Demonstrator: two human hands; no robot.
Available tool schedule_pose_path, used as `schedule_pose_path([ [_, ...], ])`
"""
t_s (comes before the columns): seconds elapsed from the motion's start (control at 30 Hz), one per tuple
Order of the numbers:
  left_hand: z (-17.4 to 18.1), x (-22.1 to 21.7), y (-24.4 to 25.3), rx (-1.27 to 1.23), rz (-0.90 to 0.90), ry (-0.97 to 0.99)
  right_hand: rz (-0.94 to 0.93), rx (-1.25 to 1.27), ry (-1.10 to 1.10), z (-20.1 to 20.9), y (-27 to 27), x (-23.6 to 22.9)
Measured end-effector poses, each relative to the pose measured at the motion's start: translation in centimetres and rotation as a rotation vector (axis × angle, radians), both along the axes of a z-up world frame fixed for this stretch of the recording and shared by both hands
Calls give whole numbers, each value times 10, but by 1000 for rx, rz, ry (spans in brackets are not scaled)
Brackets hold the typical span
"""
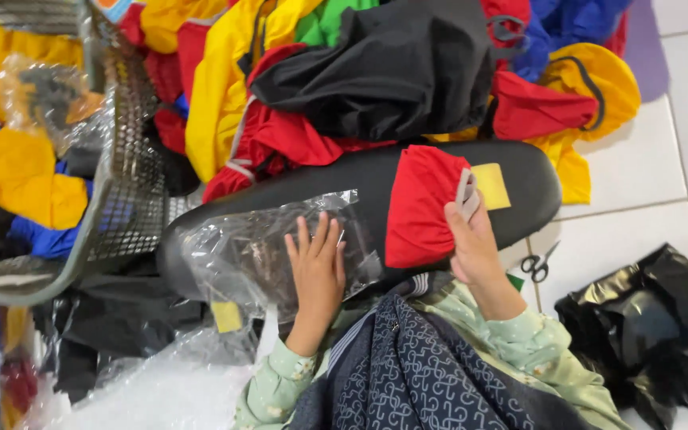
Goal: Folding fabric covers, placing them into plastic bags, and trimming loose threads with scissors.
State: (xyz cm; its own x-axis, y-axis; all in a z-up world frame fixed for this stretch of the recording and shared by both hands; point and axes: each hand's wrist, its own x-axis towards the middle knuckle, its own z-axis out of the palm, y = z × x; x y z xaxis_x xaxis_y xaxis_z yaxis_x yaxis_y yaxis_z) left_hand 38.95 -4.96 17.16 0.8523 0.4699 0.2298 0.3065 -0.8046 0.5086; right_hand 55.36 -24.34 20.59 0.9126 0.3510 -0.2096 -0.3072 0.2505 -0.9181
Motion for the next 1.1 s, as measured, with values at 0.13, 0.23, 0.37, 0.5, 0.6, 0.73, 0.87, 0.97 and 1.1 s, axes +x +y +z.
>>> schedule_pose_path([
  [0.13, 28, 13, -10, -311, -12, -97, 10, -126, -157, -8, 22, -21],
  [0.23, 31, 22, -18, -357, -23, -118, 121, -267, -222, 30, 26, -36],
  [0.37, 24, 26, -25, -272, -70, -99, 235, -507, -350, 30, 11, -40],
  [0.5, 19, 23, -35, -220, -125, -39, 351, -650, -302, 7, -4, -47],
  [0.6, 14, 21, -38, -118, -137, 12, 435, -771, -384, 4, -10, -44],
  [0.73, 29, 19, -37, -32, -159, 6, 365, -755, -574, -21, -11, -34],
  [0.87, 26, 22, -36, -19, -123, -27, 254, -620, -600, -16, 4, -29],
  [0.97, 14, 25, -34, -67, -70, -13, 317, -549, -643, 1, 17, -38],
  [1.1, 13, 26, -37, -120, -12, -128, 412, -368, -844, -10, 23, -49],
])
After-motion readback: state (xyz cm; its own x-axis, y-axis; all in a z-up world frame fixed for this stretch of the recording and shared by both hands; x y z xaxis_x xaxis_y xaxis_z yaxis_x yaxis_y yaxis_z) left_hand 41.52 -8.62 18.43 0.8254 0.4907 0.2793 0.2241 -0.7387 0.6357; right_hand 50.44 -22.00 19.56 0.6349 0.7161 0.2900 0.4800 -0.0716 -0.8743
